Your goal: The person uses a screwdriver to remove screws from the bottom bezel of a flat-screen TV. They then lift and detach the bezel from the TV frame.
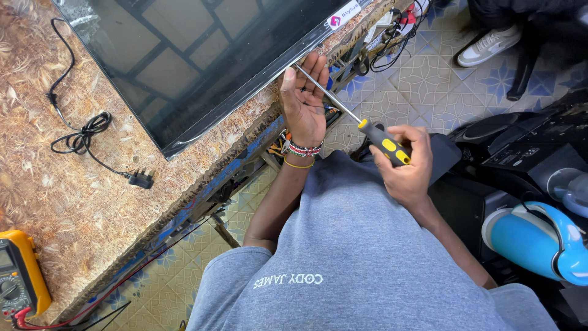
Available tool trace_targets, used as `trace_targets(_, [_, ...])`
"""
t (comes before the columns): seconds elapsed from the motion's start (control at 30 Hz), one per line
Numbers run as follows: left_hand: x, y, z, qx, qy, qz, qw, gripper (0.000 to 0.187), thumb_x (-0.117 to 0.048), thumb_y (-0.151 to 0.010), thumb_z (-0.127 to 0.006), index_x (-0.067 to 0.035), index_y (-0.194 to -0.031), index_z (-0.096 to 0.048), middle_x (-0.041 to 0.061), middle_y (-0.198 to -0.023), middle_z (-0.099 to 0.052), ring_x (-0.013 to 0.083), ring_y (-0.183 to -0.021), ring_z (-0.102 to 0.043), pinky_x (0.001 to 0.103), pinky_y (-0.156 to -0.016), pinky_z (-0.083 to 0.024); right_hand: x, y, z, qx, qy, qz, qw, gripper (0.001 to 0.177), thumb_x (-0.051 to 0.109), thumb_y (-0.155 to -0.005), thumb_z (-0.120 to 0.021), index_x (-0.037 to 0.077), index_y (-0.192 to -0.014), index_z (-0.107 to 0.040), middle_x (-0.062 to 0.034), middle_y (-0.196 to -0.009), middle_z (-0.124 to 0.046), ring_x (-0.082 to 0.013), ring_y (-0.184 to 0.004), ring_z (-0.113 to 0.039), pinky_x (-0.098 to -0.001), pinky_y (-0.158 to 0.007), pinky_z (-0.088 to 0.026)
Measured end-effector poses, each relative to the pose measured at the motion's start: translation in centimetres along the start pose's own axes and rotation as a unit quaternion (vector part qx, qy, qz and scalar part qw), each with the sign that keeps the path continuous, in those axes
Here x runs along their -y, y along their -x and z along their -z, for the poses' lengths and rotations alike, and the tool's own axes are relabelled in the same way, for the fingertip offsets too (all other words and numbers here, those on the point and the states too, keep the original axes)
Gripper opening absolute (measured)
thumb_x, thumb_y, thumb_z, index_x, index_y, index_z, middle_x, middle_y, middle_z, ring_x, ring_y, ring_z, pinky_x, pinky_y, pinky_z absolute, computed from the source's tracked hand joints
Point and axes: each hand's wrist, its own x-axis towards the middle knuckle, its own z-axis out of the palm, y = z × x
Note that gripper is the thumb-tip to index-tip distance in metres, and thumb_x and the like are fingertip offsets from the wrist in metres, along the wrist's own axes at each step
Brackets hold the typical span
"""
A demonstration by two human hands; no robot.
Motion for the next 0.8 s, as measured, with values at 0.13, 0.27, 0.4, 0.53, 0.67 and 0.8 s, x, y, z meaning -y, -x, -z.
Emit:
trace_targets(0.13, [-0.1, 0.3, -0.3, -0.007, 0.018, 0.019, 1.000, 0.042, -0.030, -0.104, -0.059, 0.008, -0.122, -0.066, 0.025, -0.127, -0.067, 0.0346, -0.120, -0.065, 0.039, -0.103, -0.058, 1.1, -0.4, -0.2, -0.044, -0.103, -0.014, 0.994, 0.045, 0.005, -0.089, -0.084, 0.005, -0.123, -0.054, -0.0061, -0.104, -0.046, -0.0160, -0.095, -0.047, -0.0283, -0.092, -0.042])
trace_targets(0.27, [0.8, 0.1, 0.6, -0.040, 0.043, 0.034, 0.998, 0.033, -0.027, -0.105, -0.058, 0.001, -0.121, -0.065, 0.021, -0.126, -0.068, 0.0308, -0.118, -0.067, 0.037, -0.103, -0.058, 0.1, 0.0, -0.9, -0.043, -0.266, -0.069, 0.961, 0.050, 0.039, -0.098, -0.063, 0.004, -0.131, -0.047, -0.0105, -0.094, -0.055, -0.0140, -0.069, -0.056, -0.0248, -0.063, -0.048])
trace_targets(0.4, [1.3, -0.9, 1.7, -0.076, 0.094, 0.065, 0.991, 0.033, -0.025, -0.104, -0.062, 0.003, -0.122, -0.066, 0.018, -0.125, -0.069, 0.0259, -0.114, -0.069, 0.033, -0.098, -0.062, 0.3, 0.5, -0.8, -0.013, -0.296, -0.129, 0.946, 0.057, 0.049, -0.110, -0.029, -0.001, -0.128, -0.052, -0.0112, -0.060, -0.056, -0.0154, -0.043, -0.055, -0.0220, -0.038, -0.039])
trace_targets(0.53, [0.6, -0.6, 1.3, -0.059, 0.063, 0.063, 0.994, 0.039, -0.026, -0.106, -0.057, 0.007, -0.125, -0.064, 0.020, -0.123, -0.069, 0.0254, -0.115, -0.068, 0.033, -0.102, -0.055, 2.4, 0.5, -0.7, -0.018, -0.233, -0.208, 0.950, 0.044, 0.044, -0.109, -0.039, 0.008, -0.131, -0.053, -0.0116, -0.064, -0.049, -0.0168, -0.052, -0.049, -0.0279, -0.051, -0.036])
trace_targets(0.67, [0.2, -0.3, 0.5, -0.020, 0.076, 0.059, 0.995, 0.032, -0.021, -0.107, -0.055, 0.006, -0.120, -0.065, 0.022, -0.126, -0.067, 0.0314, -0.119, -0.066, 0.037, -0.105, -0.056, 0.0, 1.1, -0.8, -0.042, -0.331, -0.162, 0.929, 0.038, 0.016, -0.100, -0.060, 0.008, -0.134, -0.044, -0.0087, -0.104, -0.048, -0.0190, -0.073, -0.056, -0.0305, -0.075, -0.050])
trace_targets(0.8, [0.5, -0.5, 0.8, 0.007, 0.074, 0.086, 0.994, 0.043, -0.027, -0.106, -0.055, 0.008, -0.128, -0.063, 0.021, -0.129, -0.066, 0.0292, -0.124, -0.063, 0.035, -0.108, -0.053, -0.5, 0.9, -0.8, -0.041, -0.388, -0.162, 0.907, 0.045, -0.001, -0.091, -0.066, 0.009, -0.131, -0.047, -0.0056, -0.111, -0.047, -0.0175, -0.085, -0.057, -0.0293, -0.088, -0.055])
